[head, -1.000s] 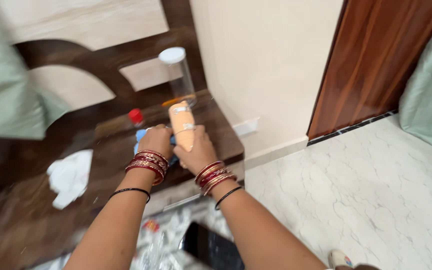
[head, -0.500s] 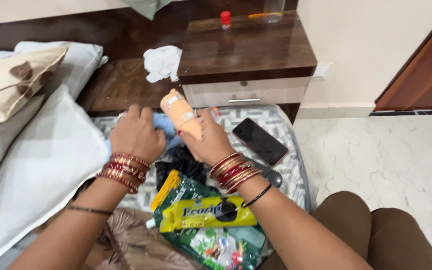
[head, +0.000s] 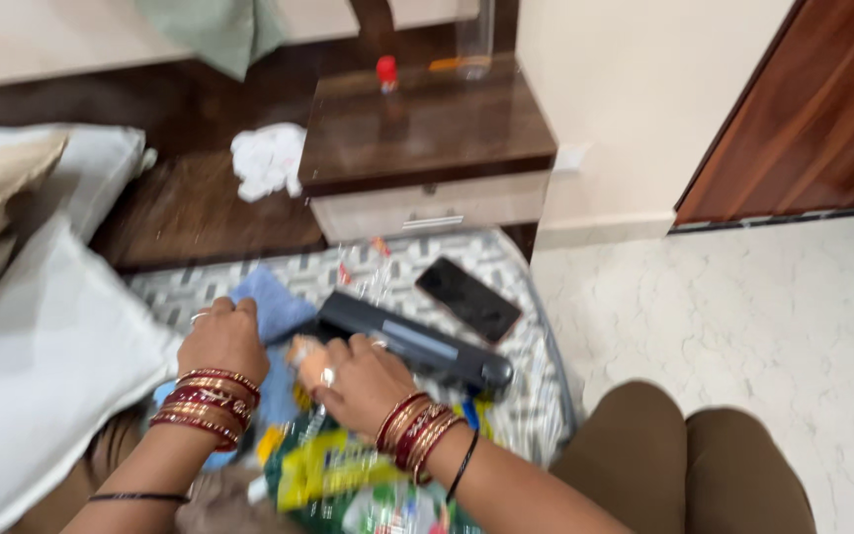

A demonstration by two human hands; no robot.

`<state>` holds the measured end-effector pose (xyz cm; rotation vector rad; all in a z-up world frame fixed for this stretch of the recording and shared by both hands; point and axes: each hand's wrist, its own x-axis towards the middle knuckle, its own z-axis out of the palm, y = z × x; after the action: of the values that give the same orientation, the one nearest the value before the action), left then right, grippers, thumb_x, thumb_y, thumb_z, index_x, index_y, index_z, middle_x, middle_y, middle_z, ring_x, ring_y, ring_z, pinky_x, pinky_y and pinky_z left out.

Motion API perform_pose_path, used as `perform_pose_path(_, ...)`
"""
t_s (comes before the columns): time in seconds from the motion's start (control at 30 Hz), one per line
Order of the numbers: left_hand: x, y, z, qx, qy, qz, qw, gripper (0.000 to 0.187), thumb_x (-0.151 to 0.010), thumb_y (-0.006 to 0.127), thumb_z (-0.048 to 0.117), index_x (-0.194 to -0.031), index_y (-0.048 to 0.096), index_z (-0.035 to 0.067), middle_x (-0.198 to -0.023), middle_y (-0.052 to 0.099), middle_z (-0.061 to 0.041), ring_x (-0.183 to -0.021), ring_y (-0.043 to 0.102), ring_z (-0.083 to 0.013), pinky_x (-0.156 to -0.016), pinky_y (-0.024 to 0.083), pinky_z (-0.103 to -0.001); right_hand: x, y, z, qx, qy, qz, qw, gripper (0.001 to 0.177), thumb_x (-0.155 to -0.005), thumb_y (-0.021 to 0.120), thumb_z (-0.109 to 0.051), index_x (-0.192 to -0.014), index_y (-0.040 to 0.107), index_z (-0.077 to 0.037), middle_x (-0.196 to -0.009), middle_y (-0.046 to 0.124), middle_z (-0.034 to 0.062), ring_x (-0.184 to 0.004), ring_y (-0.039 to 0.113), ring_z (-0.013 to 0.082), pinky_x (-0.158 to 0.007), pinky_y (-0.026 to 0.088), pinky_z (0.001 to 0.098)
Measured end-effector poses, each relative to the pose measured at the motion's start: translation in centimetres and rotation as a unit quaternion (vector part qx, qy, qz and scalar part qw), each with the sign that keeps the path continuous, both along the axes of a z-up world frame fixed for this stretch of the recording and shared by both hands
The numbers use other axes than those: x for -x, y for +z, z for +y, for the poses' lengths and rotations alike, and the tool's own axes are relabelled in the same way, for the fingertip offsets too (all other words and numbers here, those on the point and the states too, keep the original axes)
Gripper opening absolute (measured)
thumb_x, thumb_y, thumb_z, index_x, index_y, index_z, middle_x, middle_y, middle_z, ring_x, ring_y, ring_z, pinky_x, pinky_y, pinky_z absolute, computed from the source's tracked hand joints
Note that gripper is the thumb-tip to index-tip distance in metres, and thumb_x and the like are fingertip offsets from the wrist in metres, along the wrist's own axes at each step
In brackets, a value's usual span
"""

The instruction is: The person gathers several items from a bed, including a hand wash pouch, a yellow packet, a black case, and a water bottle. They place these items into a bedside drawer and then into a wardrobe, organizing them into storage spaces.

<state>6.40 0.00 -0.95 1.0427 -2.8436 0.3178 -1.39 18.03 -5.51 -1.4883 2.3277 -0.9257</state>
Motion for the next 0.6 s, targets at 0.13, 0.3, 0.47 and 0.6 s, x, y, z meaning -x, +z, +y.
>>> perform_pose_path(0.13, 5.5, 5.0, -0.7, 0.024, -0.034, 0.059, 0.997, 0.041, -0.081, 0.078, 0.033, -0.108, 0.067, 0.005, -0.116, 0.066, -0.018, -0.111, 0.065, -0.0365, -0.082, 0.061, -0.046, 3.7, 4.4, -1.0, 0.123, -0.013, 0.078, 0.989, 0.032, -0.088, 0.07, -0.025, -0.107, 0.061, -0.001, -0.102, 0.061, 0.0211, -0.098, 0.065, 0.0401, -0.083, 0.054, 0.0493)
perform_pose_path(0.3, 13.9, 10.4, -1.7, 0.099, -0.115, 0.129, 0.98, 0.043, -0.085, 0.076, 0.04, -0.102, 0.066, 0.002, -0.108, 0.067, -0.019, -0.104, 0.067, -0.036, -0.08, 0.06, -0.045, 12.1, 8.0, -2.6, 0.225, -0.086, 0.108, 0.965, 0.023, -0.088, 0.067, -0.018, -0.105, 0.063, -0.003, -0.102, 0.063, 0.0185, -0.095, 0.064, 0.0401, -0.083, 0.054, 0.0483)
perform_pose_path(0.47, 23.0, 11.1, -3.8, 0.129, -0.171, 0.123, 0.969, 0.048, -0.085, 0.076, 0.043, -0.107, 0.063, 0.002, -0.111, 0.066, -0.017, -0.105, 0.066, -0.0341, -0.09, 0.058, -0.042, 22.9, 7.9, -3.5, 0.266, -0.193, 0.128, 0.936, 0.02, -0.083, 0.068, -0.01, -0.101, 0.064, -0.002, -0.102, 0.064, 0.0184, -0.101, 0.064, 0.0395, -0.089, 0.053, 0.0492)
perform_pose_path(0.6, 30.4, 10.1, -5.8, 0.081, -0.189, 0.136, 0.969, 0.071, -0.074, 0.083, 0.049, -0.118, 0.055, -0.001, -0.126, 0.058, -0.02, -0.112, 0.062, -0.0368, -0.09, 0.055, -0.045, 31.8, 8.0, -4.7, 0.23, -0.306, 0.139, 0.913, 0.033, -0.078, 0.072, -0.006, -0.108, 0.058, 0.0, -0.109, 0.062, 0.0242, -0.109, 0.06, 0.043, -0.094, 0.051, 0.0493)
